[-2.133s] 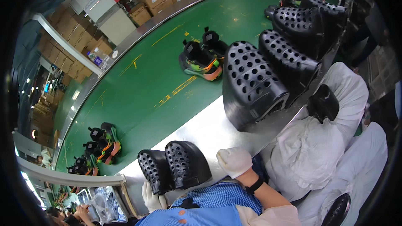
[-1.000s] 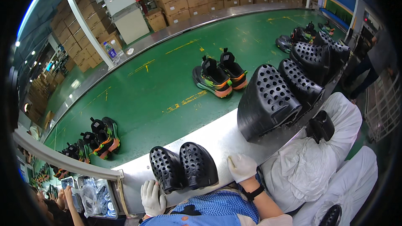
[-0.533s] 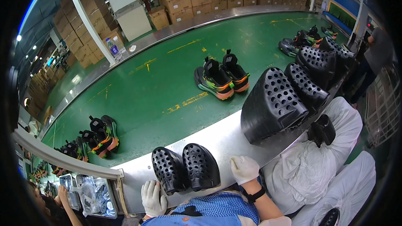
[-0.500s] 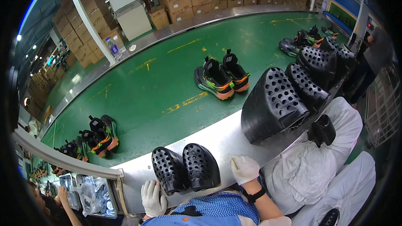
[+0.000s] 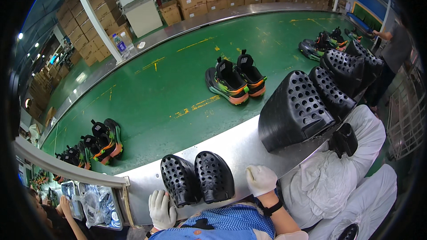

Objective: Inspecting and organizing shoe components and finished footwear on a factory assembly line.

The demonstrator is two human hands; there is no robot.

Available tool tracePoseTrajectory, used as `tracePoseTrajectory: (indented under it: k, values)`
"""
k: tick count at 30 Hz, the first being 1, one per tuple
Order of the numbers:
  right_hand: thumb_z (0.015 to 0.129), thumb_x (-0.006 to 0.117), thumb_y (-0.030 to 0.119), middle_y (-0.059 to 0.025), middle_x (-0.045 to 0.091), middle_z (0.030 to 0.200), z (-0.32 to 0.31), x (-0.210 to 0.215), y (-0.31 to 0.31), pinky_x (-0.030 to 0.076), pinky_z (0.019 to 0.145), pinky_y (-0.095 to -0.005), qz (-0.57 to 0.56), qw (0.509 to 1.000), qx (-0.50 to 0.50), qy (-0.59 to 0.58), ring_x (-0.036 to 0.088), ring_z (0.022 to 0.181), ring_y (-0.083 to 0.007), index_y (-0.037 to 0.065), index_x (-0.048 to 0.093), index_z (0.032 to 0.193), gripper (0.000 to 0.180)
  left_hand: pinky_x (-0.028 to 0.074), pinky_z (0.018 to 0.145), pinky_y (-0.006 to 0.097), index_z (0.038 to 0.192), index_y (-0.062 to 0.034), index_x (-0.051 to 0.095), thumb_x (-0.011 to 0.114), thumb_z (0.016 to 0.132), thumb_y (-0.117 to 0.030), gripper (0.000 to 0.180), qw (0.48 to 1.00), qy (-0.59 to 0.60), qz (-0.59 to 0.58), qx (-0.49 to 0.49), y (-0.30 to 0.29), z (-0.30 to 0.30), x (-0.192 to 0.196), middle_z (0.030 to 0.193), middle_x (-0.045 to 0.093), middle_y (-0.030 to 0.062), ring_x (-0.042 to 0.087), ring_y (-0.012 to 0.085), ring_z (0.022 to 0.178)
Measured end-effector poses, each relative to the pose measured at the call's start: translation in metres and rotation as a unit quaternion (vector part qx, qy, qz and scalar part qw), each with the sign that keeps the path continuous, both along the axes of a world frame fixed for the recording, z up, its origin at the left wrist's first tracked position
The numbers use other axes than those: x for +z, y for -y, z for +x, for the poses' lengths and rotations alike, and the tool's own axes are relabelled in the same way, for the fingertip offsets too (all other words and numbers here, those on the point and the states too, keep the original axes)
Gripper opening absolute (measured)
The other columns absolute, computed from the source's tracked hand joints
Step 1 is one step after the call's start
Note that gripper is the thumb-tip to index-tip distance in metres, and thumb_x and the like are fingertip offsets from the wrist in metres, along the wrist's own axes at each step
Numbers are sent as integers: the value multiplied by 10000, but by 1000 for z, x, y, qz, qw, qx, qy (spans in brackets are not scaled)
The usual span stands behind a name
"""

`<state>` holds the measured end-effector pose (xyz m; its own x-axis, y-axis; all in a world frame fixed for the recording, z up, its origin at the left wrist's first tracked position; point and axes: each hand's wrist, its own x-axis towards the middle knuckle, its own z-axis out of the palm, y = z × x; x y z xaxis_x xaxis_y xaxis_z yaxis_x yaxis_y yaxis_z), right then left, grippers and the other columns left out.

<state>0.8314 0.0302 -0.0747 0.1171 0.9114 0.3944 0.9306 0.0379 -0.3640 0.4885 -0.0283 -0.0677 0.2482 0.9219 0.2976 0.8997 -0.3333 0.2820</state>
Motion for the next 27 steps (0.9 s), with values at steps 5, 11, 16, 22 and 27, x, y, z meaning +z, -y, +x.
tracePoseTrajectory:
  k: [5, 11, 16, 22, 27]
  values:
    - [807, 618, 177, -71, 617, 670, 0, 0, -1, 486, 596, -391, 8, 1000, 0, 6, 615, 649, -269, 136, 648, 742, 83, 337, 1028, 557, 1151, 73, 586, 562, 726, -177, 493, 1000, -5, -5, 1, 1, -2, -5, 1209, 544, 239, 474, 437, 1177]
    - [803, 626, 170, -68, 613, 666, 0, -3, -1, 484, 590, -387, -7, 1000, -4, 12, 613, 640, -264, 139, 647, 744, 69, 342, 1020, 553, 1147, 73, 587, 567, 722, -177, 494, 1000, -1, -3, -1, -1, -3, -6, 1203, 547, 239, 475, 436, 1175]
    - [784, 643, 151, -61, 604, 654, -1, -6, -2, 480, 577, -377, 39, 999, 0, 9, 608, 629, -255, 143, 641, 736, 49, 355, 1000, 547, 1139, 75, 589, 571, 714, -170, 490, 1000, 1, 8, -6, -3, -2, -3, 1184, 552, 237, 487, 432, 1153]
    - [780, 642, 146, -71, 600, 653, -1, -6, -1, 478, 576, -384, 8, 1000, -2, 25, 600, 622, -268, 143, 653, 751, 30, 361, 1006, 550, 1135, 85, 595, 576, 686, -153, 508, 1000, 23, 0, -3, -3, -4, -5, 1182, 559, 254, 496, 450, 1154]
    - [784, 632, 149, -81, 601, 652, -1, -4, -3, 483, 584, -398, 28, 1000, -5, 4, 605, 622, -279, 138, 665, 752, 48, 360, 1004, 555, 1135, 86, 593, 577, 679, -156, 516, 1000, 15, -3, -5, -4, -3, -5, 1179, 558, 252, 497, 448, 1148]
